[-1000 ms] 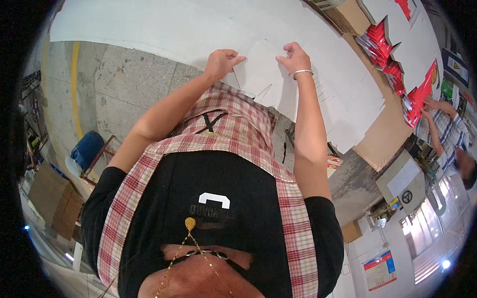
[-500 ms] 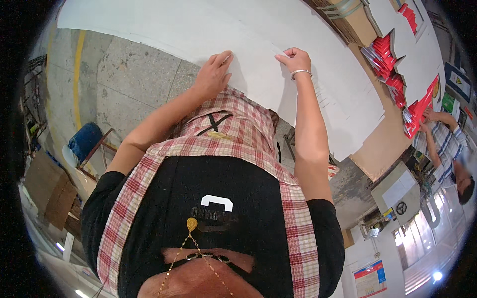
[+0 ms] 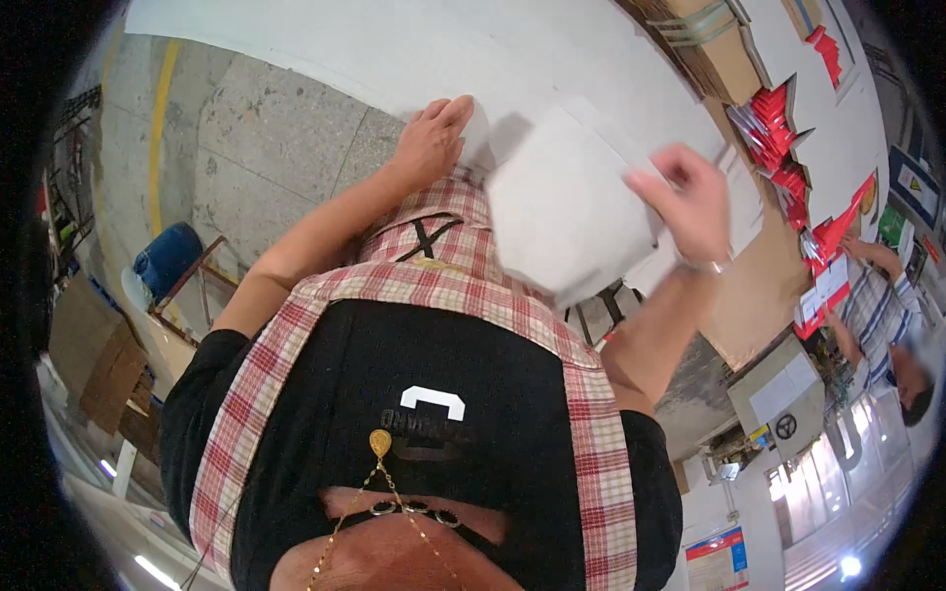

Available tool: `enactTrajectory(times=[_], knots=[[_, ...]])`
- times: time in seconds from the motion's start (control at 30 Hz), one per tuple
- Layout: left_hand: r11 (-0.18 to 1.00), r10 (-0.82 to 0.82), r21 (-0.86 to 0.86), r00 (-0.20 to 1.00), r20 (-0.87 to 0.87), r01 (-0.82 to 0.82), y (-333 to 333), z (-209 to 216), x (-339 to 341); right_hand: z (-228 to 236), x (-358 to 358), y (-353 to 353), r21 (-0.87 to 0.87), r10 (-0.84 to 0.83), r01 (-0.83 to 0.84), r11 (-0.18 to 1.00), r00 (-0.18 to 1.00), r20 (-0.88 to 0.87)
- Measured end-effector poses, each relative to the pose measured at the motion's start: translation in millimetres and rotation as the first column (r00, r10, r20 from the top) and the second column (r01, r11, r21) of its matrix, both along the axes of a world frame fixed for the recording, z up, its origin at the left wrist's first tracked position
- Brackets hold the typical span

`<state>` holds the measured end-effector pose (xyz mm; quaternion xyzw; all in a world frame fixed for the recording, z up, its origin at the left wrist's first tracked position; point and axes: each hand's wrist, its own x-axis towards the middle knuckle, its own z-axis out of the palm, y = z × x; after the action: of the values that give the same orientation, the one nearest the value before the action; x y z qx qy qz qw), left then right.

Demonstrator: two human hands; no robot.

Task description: The person stands at a workbench and repeatedly separates individual white paper sheets from a large stack. They lift the top sheet, peel it away from the rest, and place it onto a growing pile on the table. The process is continuous and repetitive, focusing on the manual separation of the paper.

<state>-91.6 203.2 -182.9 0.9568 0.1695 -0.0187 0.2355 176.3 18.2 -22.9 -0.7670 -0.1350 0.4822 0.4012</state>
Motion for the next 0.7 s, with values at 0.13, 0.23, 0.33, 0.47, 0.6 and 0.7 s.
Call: enactTrajectory(times=[0.13,0.23,0.33,0.47,0.6,0.7], knots=[[1.0,-0.026,-0.016,0.999,-0.041,0.025,1.9,6.0,5.8,-143.5,-20.6,38.1,-0.143,0.184,-0.138,0.98,0.899,0.396],[0.999,-0.036,-0.006,0.999,-0.01,0.036,1.6,4.4,10.0,-207.8,-7.8,34.5,-0.125,0.098,-0.055,0.991,0.923,0.372],[1.0,-0.008,0.02,1.0,-0.013,0.009,-2.6,-1.1,8.3,-214.6,-7.8,31.6,-0.169,0.087,-0.027,0.985,0.929,0.36],[1.0,0.005,0.006,1.0,-0.025,-0.005,-3.0,-1.3,5.4,-190.8,-18.9,44.9,-0.246,0.125,-0.015,0.969,0.891,0.437],[1.0,-0.014,-0.02,0.994,-0.106,0.012,-1.0,2.4,6.8,-190.6,-19.8,50.2,-0.293,0.126,-0.001,0.956,0.904,0.41],[1.0,0.013,0.005,0.999,-0.045,-0.012,-3.8,-0.8,5.6,-199.7,-17.3,48.1,-0.274,0.126,-0.013,0.962,0.908,0.399]])
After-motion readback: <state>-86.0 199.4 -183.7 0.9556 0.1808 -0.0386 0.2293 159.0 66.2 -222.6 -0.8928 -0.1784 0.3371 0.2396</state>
